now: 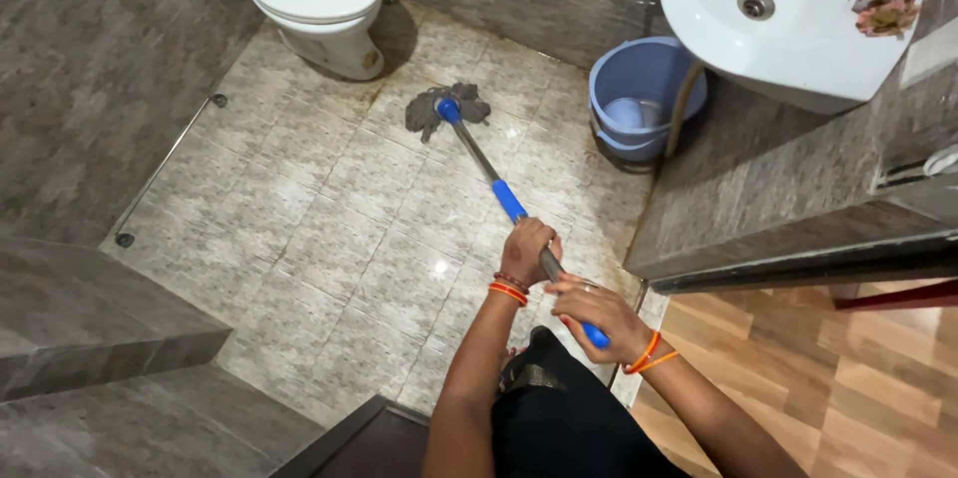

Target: The person mops the tiled floor of a bathroom using a microfiber mop, moving across the area around the toilet and sink.

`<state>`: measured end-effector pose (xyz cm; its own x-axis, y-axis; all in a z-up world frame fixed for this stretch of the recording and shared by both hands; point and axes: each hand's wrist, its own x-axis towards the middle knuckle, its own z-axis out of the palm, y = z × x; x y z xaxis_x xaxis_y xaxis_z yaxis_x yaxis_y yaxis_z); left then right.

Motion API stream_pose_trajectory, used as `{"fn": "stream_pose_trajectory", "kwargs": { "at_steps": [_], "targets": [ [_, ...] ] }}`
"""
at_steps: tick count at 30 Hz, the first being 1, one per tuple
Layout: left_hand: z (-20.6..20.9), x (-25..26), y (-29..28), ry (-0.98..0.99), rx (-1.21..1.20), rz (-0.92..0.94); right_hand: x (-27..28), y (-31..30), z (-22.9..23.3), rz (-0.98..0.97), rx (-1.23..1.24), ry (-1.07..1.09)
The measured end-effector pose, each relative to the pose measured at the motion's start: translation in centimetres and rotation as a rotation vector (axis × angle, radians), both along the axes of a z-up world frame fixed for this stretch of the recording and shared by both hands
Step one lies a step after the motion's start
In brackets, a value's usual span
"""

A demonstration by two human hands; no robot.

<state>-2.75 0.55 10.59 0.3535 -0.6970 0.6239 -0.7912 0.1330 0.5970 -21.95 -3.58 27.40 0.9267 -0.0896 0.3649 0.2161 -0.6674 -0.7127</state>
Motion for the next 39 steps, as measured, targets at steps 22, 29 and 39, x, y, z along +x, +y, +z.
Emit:
{"fn": "stream_pose_trajectory", "kwargs": {
  "at_steps": [22,29,39],
  "targets": [
    [13.5,-17.5,5.9,0.161,-0.048,-0.024,-14.6,1.1,13.4,0.240,-0.041,-0.074],
    [17.1,-18.2,4.4,0.132,-0.227,-0.165,-15.0,1.6,15.2,0.269,0.189,-0.141],
    [14.2,-12.6,3.4,0.105,-0.270,-0.150,-10.2,1.4,11.0,0.239,0.169,-0.165]
  ]
}}
